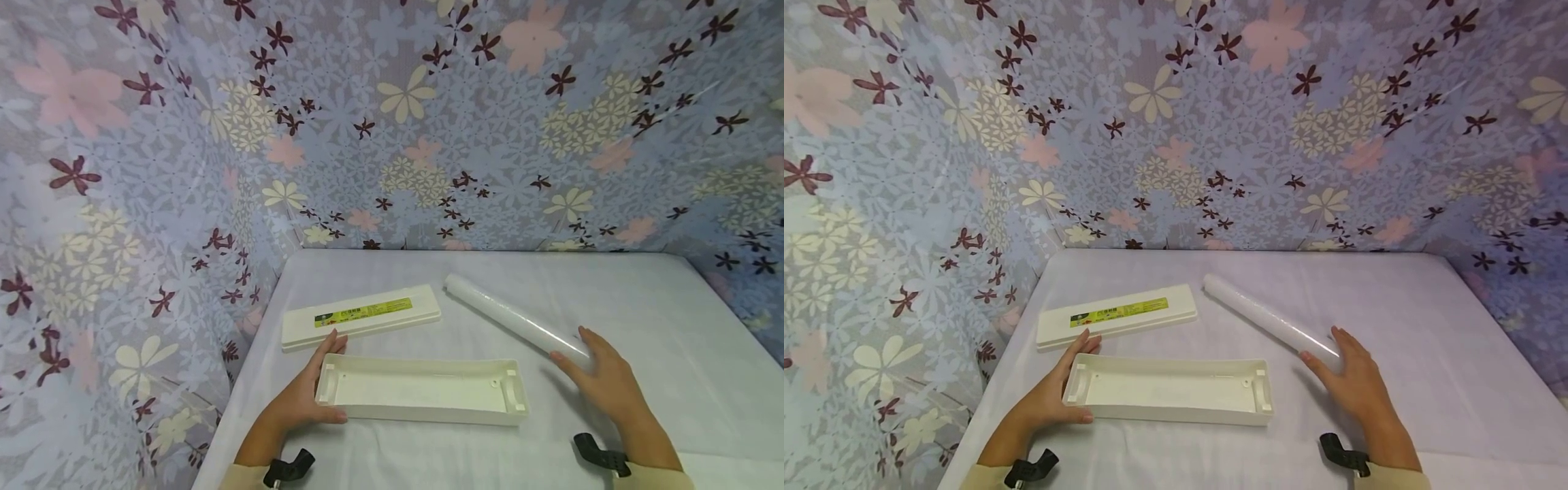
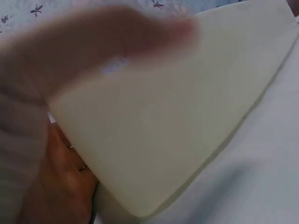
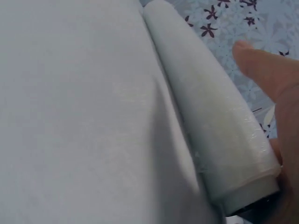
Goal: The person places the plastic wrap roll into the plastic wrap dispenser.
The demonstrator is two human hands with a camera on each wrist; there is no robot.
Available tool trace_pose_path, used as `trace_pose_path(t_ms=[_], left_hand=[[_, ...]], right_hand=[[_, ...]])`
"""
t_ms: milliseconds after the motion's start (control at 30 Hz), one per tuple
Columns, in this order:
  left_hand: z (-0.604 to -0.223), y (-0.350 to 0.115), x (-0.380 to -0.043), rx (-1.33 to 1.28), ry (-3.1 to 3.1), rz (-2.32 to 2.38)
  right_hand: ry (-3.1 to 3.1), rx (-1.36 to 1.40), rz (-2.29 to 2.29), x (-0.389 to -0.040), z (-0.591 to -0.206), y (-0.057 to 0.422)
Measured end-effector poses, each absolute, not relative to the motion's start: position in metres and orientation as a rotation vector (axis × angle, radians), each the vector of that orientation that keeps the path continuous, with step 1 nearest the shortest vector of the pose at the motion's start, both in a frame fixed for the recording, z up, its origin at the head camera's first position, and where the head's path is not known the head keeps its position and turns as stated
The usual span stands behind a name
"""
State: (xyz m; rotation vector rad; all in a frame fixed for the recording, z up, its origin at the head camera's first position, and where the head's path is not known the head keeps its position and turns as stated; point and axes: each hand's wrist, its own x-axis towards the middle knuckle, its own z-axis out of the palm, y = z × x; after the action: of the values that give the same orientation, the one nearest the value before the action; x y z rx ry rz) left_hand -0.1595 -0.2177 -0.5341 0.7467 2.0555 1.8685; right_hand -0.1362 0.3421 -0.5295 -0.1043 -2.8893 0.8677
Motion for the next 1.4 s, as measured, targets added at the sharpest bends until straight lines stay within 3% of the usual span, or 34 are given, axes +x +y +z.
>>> trace_pose_path(t_ms=[367, 1400], left_hand=[[-0.534, -0.22, -0.159, 0.778, 2.041, 1.864], [-0.536, -0.219, -0.162, 0.743, 1.983, 1.876]], right_hand=[[-2.741, -0.047, 0.887, -0.134, -0.535, 0.339], [-2.631, -0.367, 1.193, -0.132, -0.52, 0.335]])
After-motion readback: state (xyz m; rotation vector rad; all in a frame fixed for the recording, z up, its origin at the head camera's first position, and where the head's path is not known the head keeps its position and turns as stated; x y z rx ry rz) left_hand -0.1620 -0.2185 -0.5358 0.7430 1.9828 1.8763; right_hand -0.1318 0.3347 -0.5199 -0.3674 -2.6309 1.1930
